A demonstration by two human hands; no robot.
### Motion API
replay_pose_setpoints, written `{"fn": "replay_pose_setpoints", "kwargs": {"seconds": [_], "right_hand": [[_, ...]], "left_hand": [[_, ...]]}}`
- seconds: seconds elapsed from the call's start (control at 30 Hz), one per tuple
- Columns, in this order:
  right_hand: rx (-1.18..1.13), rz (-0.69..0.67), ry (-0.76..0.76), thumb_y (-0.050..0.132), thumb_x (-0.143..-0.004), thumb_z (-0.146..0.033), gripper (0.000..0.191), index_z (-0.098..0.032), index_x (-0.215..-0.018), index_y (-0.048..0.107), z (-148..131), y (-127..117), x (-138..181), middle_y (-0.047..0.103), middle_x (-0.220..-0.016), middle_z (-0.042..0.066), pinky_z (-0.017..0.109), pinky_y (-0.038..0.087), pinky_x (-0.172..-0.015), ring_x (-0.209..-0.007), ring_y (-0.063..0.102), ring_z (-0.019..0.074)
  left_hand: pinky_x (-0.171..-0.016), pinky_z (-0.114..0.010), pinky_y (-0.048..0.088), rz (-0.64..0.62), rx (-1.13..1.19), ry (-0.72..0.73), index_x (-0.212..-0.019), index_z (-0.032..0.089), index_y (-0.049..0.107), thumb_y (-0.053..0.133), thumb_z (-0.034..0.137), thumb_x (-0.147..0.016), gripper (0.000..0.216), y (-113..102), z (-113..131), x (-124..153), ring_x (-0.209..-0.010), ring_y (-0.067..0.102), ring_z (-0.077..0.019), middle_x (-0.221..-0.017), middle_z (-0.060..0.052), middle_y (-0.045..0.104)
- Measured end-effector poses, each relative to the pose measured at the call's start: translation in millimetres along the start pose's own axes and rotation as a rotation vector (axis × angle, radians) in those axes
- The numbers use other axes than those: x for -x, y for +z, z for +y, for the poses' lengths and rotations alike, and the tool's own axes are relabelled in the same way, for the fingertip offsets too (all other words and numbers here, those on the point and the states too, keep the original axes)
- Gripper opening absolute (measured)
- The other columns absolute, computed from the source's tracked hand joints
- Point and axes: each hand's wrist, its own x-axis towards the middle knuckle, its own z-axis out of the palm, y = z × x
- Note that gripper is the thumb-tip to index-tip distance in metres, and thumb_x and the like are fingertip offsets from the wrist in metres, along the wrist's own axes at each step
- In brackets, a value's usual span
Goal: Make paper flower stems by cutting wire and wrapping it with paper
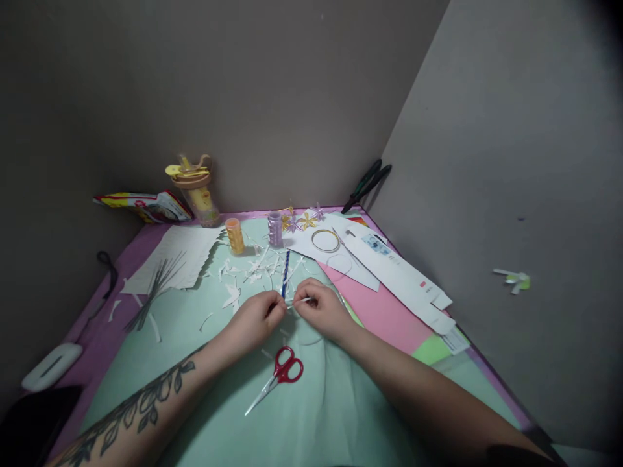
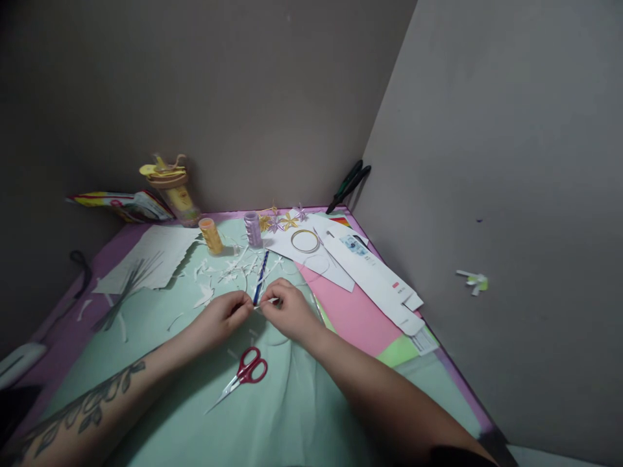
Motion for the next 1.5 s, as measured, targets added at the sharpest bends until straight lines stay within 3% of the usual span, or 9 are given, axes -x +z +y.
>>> {"fn": "replay_pose_setpoints", "kwargs": {"seconds": [0.4, 0.63, 0.9, 1.27, 1.4, 1.5], "right_hand": [[-0.008, 0.003, 0.042, 0.053, -0.067, -0.01, 0.01, -0.018, -0.062, 0.056, -4.2, 3.7, -0.7, 0.055, -0.078, 0.001, 0.023, 0.042, -0.063, -0.076, 0.055, 0.0136], [-0.038, 0.027, 0.095, 0.052, -0.066, -0.011, 0.009, -0.018, -0.06, 0.056, 2.2, -3.9, -3.9, 0.056, -0.076, 0.001, 0.023, 0.042, -0.062, -0.075, 0.055, 0.0139], [-0.032, 0.041, 0.099, 0.053, -0.067, -0.012, 0.008, -0.018, -0.061, 0.056, 0.8, -6.2, -4.7, 0.055, -0.076, 0.001, 0.024, 0.042, -0.062, -0.075, 0.054, 0.014], [-0.073, 0.034, 0.114, 0.055, -0.067, -0.013, 0.007, -0.018, -0.062, 0.057, -2.5, -5.6, -3.4, 0.054, -0.077, 0.001, 0.023, 0.043, -0.062, -0.075, 0.054, 0.0136], [-0.071, 0.044, 0.116, 0.059, -0.068, -0.018, 0.004, -0.017, -0.064, 0.06, 2.9, -5.9, -4.6, 0.056, -0.077, 0.002, 0.025, 0.043, -0.064, -0.074, 0.054, 0.014], [-0.11, 0.062, 0.143, 0.061, -0.069, -0.024, 0.01, -0.017, -0.077, 0.063, 6.7, -8.7, -6.2, 0.058, -0.079, 0.002, 0.027, 0.043, -0.067, -0.071, 0.053, 0.0135]], "left_hand": [[-0.056, -0.024, 0.033, -0.002, 0.048, -0.034, -0.075, 0.017, 0.056, 0.043, 0.034, -0.081, 0.022, 5.0, -1.2, -0.2, -0.061, 0.047, -0.0142, -0.064, 0.001, 0.054], [-0.057, -0.023, 0.035, -0.019, 0.182, -0.129, -0.075, 0.015, 0.059, 0.046, 0.037, -0.079, 0.026, -11.0, 8.4, -2.2, -0.061, 0.046, -0.013, -0.065, 0.001, 0.054], [-0.055, -0.023, 0.034, -0.047, 0.059, -0.051, -0.077, 0.015, 0.063, 0.051, 0.036, -0.075, 0.025, -9.1, 8.1, -0.8, -0.059, 0.045, -0.012, -0.066, 0.0, 0.058], [-0.055, -0.023, 0.035, -0.064, 0.092, -0.112, -0.074, 0.013, 0.064, 0.051, 0.037, -0.073, 0.027, -10.3, 5.9, -0.9, -0.057, 0.047, -0.0125, -0.062, -0.001, 0.058], [-0.055, -0.023, 0.035, -0.053, 0.088, -0.1, -0.073, 0.014, 0.064, 0.051, 0.036, -0.073, 0.026, -12.6, 6.1, -0.9, -0.058, 0.048, -0.0129, -0.061, 0.0, 0.057], [-0.055, -0.023, 0.036, -0.058, 0.107, -0.088, -0.072, 0.014, 0.063, 0.05, 0.034, -0.073, 0.025, -14.6, 5.6, -0.3, -0.058, 0.048, -0.0131, -0.061, 0.0, 0.057]]}}
